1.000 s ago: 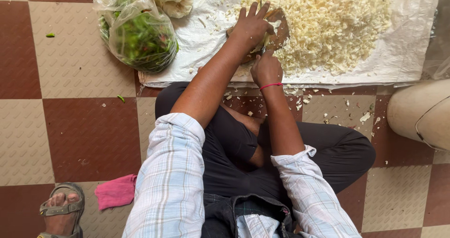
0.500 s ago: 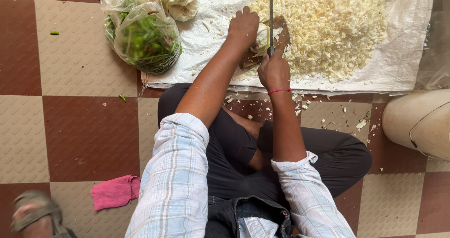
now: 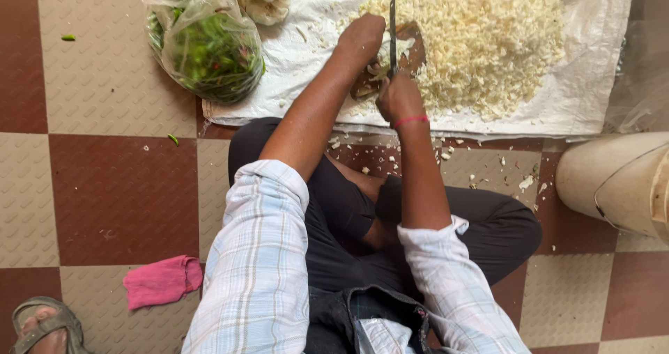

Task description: The person sits on the floor and uses a knife to chop cabbage on a wooden board placed on a white cloth. They repeatedly slice the cabbage into small pieces, which accumulate on the cloth. The person occasionally adjusts the cabbage pieces to continue chopping.

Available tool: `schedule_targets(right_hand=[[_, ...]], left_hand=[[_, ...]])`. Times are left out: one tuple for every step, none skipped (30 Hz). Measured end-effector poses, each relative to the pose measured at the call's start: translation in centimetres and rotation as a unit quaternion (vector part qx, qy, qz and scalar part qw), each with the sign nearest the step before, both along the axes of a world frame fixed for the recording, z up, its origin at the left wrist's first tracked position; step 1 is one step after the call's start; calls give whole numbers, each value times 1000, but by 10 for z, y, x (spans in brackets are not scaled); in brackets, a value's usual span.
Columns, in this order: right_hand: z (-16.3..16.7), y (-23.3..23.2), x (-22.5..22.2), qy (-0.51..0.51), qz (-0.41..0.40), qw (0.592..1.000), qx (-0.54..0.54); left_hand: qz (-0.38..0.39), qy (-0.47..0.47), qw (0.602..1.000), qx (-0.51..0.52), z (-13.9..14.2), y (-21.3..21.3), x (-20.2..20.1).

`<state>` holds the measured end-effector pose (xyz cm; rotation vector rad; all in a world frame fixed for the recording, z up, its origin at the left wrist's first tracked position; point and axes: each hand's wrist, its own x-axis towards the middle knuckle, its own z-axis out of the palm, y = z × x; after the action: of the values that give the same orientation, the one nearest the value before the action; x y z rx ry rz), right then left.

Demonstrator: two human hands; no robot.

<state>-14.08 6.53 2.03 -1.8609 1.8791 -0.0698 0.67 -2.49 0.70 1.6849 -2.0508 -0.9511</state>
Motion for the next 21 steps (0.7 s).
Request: schedule_targets(right_hand=[[-2, -5, 0, -7, -11, 999, 35], [-5, -9, 0, -17, -20, 997, 68], [-8, -12, 1, -17, -13, 999, 39], [-12, -14, 1, -16, -5, 1000, 11], [-16, -14, 3, -15, 4, 1000, -18], [-21, -12, 3, -15, 5, 999, -39], [-26, -8, 5, -17, 8, 998, -60], [-31, -4, 6, -19, 13, 996, -80], [-35, 1, 8, -18, -1, 996, -82], [-38, 6, 10, -16, -17, 996, -82], [-40, 11, 12, -14, -35, 996, -82], [-40, 13, 13, -13, -43, 997, -70], [-40, 13, 15, -15, -49, 997, -57], [-38, 12, 15, -17, -59, 997, -43], [-34, 9, 16, -5, -51, 998, -34], [-31, 5, 17, 8, -41, 999, -30], [-27, 1, 17, 19, -27, 999, -27], [-24, -2, 19, 22, -16, 1000, -7], [-22, -5, 19, 28, -6, 1000, 13], [-21, -5, 22, 34, 6, 999, 35], [-22, -3, 23, 31, -8, 999, 24]], left_hand=[[-2, 2, 1000, 11, 2, 1, 0], [3, 1, 999, -36, 5, 3, 0], [7, 0, 997, -81, 8, 4, 1], [10, 1, 992, -127, 10, 6, 1], [2, -4, 993, -121, 12, 7, 1], [-5, -5, 993, -116, 13, 8, 0], [-12, -9, 994, -111, 13, 10, 0], [-4, -3, 991, -133, 13, 11, 0], [5, 2, 988, -154, 12, 12, 0], [11, 7, 985, -174, 11, 13, -1], [12, 11, 982, -187, 10, 15, -1], [13, 13, 979, -202, 9, 15, -1], [16, 13, 976, -215, 10, 16, -1], [14, -1, 985, -174, 11, 17, -1], [11, -15, 990, -137, 15, 17, 0], [11, -30, 994, -105, 17, 17, 0], [15, -33, 994, -106, 21, 17, 0], [16, -37, 994, -102, 24, 17, 1], [16, -38, 994, -99, 27, 17, 0], [15, -34, 994, -107, 30, 17, 1], [15, -28, 993, -113, 32, 17, 1]])
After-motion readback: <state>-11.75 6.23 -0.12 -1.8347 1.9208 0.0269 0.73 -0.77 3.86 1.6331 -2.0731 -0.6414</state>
